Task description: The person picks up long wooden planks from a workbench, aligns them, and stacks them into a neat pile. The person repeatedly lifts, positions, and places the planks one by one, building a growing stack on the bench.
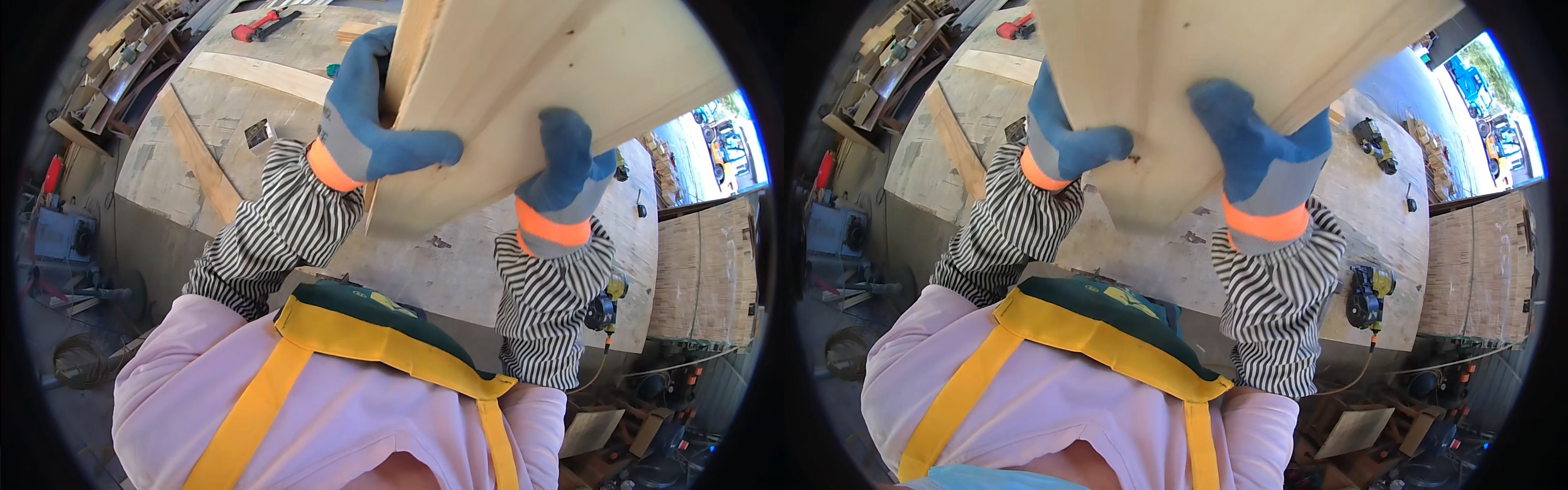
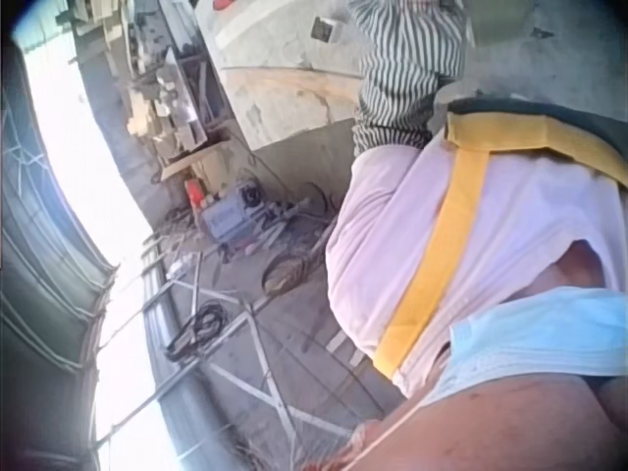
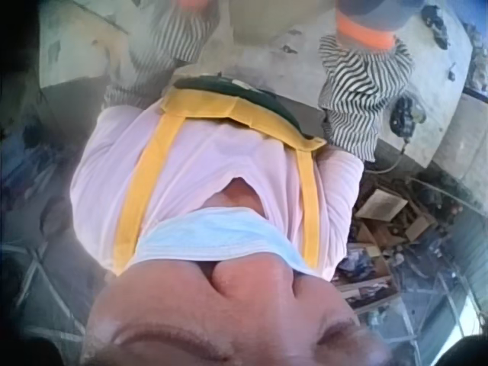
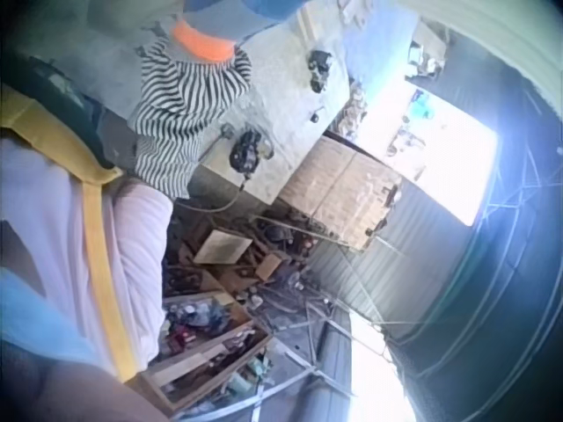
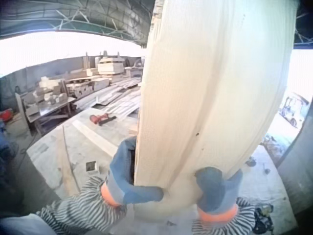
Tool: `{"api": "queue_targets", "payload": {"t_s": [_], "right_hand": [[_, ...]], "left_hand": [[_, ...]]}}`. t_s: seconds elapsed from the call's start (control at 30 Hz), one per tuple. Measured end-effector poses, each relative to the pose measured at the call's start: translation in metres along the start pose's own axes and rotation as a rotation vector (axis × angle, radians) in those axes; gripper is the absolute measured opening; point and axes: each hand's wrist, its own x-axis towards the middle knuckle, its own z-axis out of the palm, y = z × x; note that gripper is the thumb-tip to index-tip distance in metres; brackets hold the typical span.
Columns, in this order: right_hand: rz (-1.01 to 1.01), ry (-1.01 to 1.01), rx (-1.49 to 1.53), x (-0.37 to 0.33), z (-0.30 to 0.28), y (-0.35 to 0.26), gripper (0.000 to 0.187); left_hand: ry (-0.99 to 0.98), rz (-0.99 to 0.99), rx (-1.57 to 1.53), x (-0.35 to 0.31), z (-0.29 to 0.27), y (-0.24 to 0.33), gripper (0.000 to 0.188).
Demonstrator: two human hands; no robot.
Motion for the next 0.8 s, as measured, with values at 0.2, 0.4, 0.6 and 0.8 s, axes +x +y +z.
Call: {"api": "queue_targets", "payload": {"t_s": [0.2,0.4,0.6,0.8], "right_hand": [[0.229,-0.012,0.104,-0.023,0.017,-0.033,0.055],[0.424,-0.053,0.289,-0.036,0.041,-0.056,0.085],[0.443,-0.097,0.486,-0.047,0.049,-0.063,0.102],[0.405,-0.032,0.500,-0.058,0.045,-0.077,0.099]], "left_hand": [[-0.037,-0.092,-0.010,-0.026,-0.020,-0.010,0.107],[-0.077,-0.171,0.005,-0.051,-0.044,-0.018,0.100],[-0.166,-0.036,0.226,-0.077,-0.059,-0.037,0.084],[-0.092,-0.156,0.004,-0.084,-0.048,-0.013,0.102]]}}
